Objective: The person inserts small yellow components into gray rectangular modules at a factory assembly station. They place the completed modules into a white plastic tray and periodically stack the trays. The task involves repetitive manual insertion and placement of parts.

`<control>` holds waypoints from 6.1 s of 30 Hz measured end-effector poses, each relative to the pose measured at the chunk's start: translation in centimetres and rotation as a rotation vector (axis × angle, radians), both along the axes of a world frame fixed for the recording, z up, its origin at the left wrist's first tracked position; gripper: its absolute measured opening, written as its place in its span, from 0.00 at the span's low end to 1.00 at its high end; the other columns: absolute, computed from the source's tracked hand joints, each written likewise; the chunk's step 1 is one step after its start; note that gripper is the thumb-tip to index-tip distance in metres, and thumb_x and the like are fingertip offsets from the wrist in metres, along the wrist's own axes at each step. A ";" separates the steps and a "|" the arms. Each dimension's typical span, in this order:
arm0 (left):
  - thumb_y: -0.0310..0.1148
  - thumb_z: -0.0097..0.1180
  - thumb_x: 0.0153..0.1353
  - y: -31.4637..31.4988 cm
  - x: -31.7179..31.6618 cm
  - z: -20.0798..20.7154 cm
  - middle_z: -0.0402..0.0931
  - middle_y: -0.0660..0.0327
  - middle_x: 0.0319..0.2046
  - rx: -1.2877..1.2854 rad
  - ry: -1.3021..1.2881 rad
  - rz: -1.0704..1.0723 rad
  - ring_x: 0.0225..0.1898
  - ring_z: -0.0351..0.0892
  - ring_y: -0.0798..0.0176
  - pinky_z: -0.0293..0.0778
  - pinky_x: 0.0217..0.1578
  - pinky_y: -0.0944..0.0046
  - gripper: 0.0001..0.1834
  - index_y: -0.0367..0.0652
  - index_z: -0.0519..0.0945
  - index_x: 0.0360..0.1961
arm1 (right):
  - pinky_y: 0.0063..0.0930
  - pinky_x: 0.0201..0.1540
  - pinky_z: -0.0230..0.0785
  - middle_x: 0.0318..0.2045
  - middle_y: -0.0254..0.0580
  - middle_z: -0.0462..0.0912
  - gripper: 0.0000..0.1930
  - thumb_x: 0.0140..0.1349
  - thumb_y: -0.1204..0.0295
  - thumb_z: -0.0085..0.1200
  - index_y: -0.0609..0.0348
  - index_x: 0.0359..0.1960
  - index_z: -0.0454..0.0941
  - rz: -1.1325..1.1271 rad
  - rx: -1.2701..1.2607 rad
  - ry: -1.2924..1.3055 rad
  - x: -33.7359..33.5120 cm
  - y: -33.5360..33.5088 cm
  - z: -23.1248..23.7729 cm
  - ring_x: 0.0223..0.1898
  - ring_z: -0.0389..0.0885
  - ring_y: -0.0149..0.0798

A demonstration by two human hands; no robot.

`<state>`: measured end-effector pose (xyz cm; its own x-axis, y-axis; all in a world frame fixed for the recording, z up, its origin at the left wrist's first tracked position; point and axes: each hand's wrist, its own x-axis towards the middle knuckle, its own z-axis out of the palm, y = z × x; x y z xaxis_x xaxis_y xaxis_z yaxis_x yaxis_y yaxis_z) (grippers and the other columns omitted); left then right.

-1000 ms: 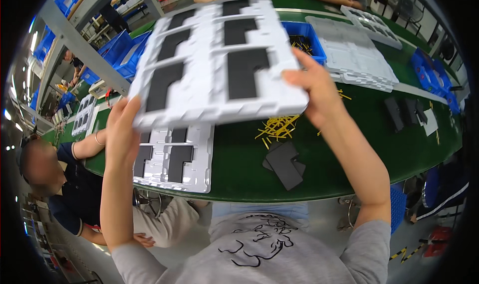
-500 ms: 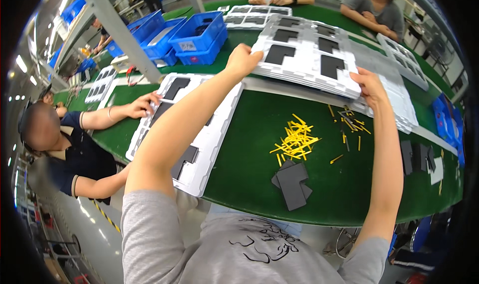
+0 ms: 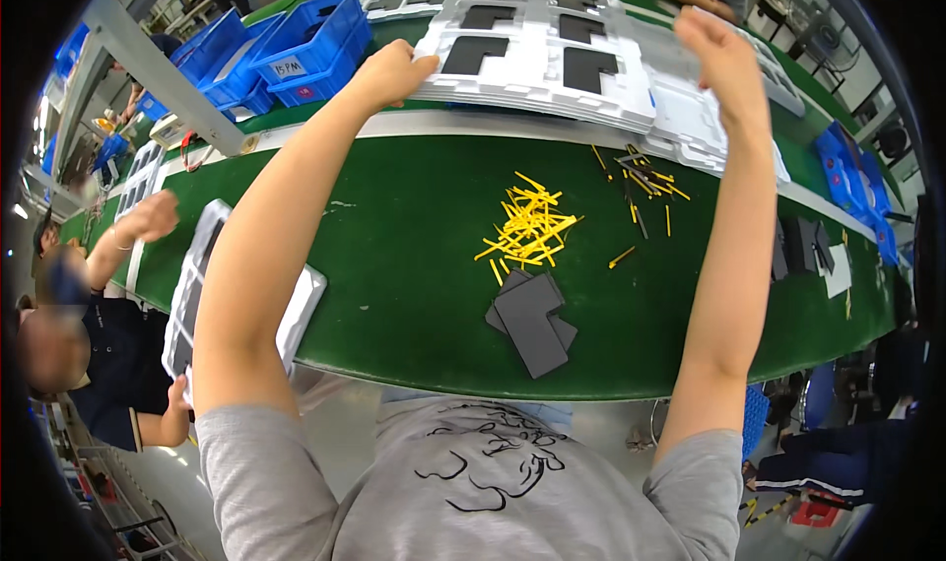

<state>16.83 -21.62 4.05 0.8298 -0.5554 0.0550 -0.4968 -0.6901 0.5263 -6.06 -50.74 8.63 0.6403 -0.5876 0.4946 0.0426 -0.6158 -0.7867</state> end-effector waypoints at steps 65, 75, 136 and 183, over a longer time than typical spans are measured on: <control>0.25 0.63 0.48 37.3 -12.1 -4.9 0.76 0.49 0.51 -1.102 0.605 0.219 0.44 0.82 0.59 0.78 0.45 0.64 0.41 0.33 0.60 0.65 | 0.12 0.27 0.51 0.35 0.28 0.70 0.17 0.58 0.82 0.54 0.57 0.50 0.74 0.235 -0.167 -0.050 -4.9 11.3 -6.8 0.25 0.56 0.19; 0.28 0.61 0.55 31.5 -11.1 -1.4 0.75 0.57 0.49 -0.242 -0.333 0.381 0.52 0.73 0.60 0.68 0.51 0.62 0.29 0.40 0.70 0.60 | 0.14 0.30 0.57 0.36 0.32 0.72 0.13 0.64 0.80 0.44 0.61 0.50 0.68 0.321 0.088 -0.123 -5.0 10.2 -7.8 0.28 0.62 0.20; 0.52 0.69 0.41 5.3 -18.1 -6.1 0.67 0.56 0.49 -0.207 -0.186 -1.129 0.52 0.65 0.53 0.62 0.49 0.57 0.42 0.45 0.71 0.58 | 0.26 0.33 0.69 0.32 0.41 0.74 0.07 0.53 0.86 0.54 0.64 0.34 0.78 0.569 -0.134 0.197 -4.2 15.5 -9.4 0.32 0.75 0.36; 0.26 0.60 0.60 5.5 -16.6 -4.4 0.81 0.57 0.35 -0.555 0.526 -0.365 0.36 0.78 0.72 0.74 0.38 0.71 0.14 0.35 0.70 0.44 | 0.16 0.29 0.71 0.31 0.33 0.76 0.05 0.59 0.79 0.58 0.67 0.36 0.78 0.477 0.705 0.147 -3.6 18.8 -9.0 0.26 0.76 0.22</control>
